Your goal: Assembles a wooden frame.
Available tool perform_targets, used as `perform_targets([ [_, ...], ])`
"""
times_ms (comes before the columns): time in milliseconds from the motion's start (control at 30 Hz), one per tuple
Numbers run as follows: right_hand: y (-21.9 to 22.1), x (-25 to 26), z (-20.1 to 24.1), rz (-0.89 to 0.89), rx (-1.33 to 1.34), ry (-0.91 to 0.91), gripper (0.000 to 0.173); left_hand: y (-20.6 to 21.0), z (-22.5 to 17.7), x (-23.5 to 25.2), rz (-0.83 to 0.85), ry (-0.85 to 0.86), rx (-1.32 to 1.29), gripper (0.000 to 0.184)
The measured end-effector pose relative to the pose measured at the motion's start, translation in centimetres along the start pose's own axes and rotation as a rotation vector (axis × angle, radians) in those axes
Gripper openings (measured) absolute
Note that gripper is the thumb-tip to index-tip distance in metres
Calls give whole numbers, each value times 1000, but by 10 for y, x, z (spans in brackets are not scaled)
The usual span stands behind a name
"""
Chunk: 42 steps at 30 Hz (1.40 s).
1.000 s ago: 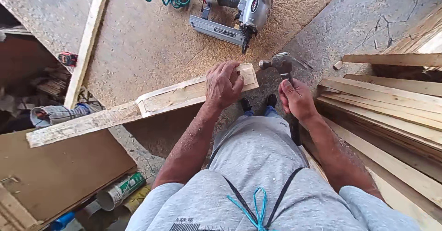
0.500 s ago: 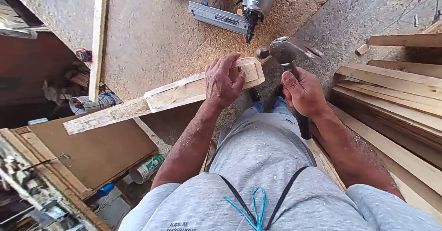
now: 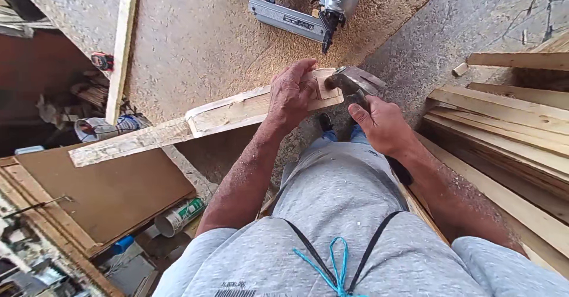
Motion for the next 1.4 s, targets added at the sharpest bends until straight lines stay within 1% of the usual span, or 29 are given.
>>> perform_targets([
  [33, -3, -2, 3, -9, -11, -6, 45, -5, 1, -1, -44, 21, -108, 34],
  [100, -14, -11, 18, -68, 1, -62, 43, -11, 5, -7, -133, 32, -283, 35],
  [200, -18, -26, 44, -113, -29, -139, 39, -13, 7, -10, -179, 20, -318, 38],
  [233, -11, -25, 47, -83, -103, -128, 40, -13, 7, -10, -190, 31, -314, 39],
  [300, 8, -16, 39, 51, -280, -22, 48, -14, 7, -11, -202, 43, -292, 40],
  [333, 10, -14, 37, 87, -339, 23, 51, -15, 7, -12, -210, 51, -289, 41],
  [367, 5, -14, 41, 85, -370, 38, 53, -17, 6, -12, -217, 57, -293, 41],
  [400, -3, -15, 49, 53, -383, 20, 53, -18, 5, -12, -224, 57, -294, 41],
  [500, -21, -26, 77, -104, -355, -120, 48, -20, 5, -14, -245, 69, -333, 40],
  [533, -18, -27, 79, -100, -361, -129, 46, -20, 6, -14, -254, 73, -343, 39],
  [567, -9, -24, 73, -55, -391, -103, 46, -20, 6, -15, -257, 74, -350, 38],
  [633, 9, -15, 53, 98, -491, 45, 48, -20, 5, -16, -243, 74, -339, 40],
  [667, 10, -14, 51, 119, -525, 74, 49, -21, 4, -17, -241, 75, -327, 41],
  [700, 4, -14, 58, 93, -543, 56, 50, -22, 3, -16, -252, 77, -323, 41],
  [800, -15, -29, 99, -102, -500, -163, 49, -24, 2, -19, -276, 78, -334, 38],
  [833, -15, -33, 109, -139, -484, -221, 48, -24, 1, -21, -269, 79, -340, 39],
  [867, -11, -34, 110, -137, -483, -241, 46, -23, 0, -24, -245, 80, -343, 40],
  [900, -3, -29, 102, -84, -510, -203, 46, -22, 1, -23, -236, 80, -357, 39],
  [967, 10, -16, 72, 91, -606, 11, 47, -23, 5, -18, -264, 83, -372, 41],
  [1000, 8, -15, 67, 111, -634, 53, 48, -24, 5, -18, -271, 90, -369, 41],
  [1033, 0, -16, 72, 90, -650, 45, 49, -25, 3, -16, -282, 101, -369, 41],
  [1133, -15, -31, 104, -67, -625, -136, 48, -24, -1, -26, -250, 89, -339, 40],
  [1167, -13, -33, 109, -86, -621, -183, 48, -24, -2, -28, -238, 90, -336, 42],
  [1200, -6, -31, 106, -62, -629, -188, 47, -23, -1, -29, -226, 89, -343, 43],
  [1233, 2, -26, 94, 7, -661, -128, 47, -22, 0, -28, -220, 87, -350, 44],
  [1267, 8, -20, 79, 99, -701, -20, 48, -23, 2, -26, -231, 88, -352, 44],
  [1300, 7, -17, 72, 147, -721, 54, 48, -24, 3, -22, -261, 102, -358, 44],
  [1333, 1, -16, 75, 147, -733, 66, 49, -26, 3, -19, -281, 116, -366, 42],
  [1400, -11, -22, 99, 46, -744, -65, 49, -25, 4, -22, -276, 94, -367, 40],
])
Point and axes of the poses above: each hand's wrist, its own x-axis towards the middle knuckle, its own y-axis out of the palm, z = x × y, the point moved 10 cm from there along x, towards the middle knuckle
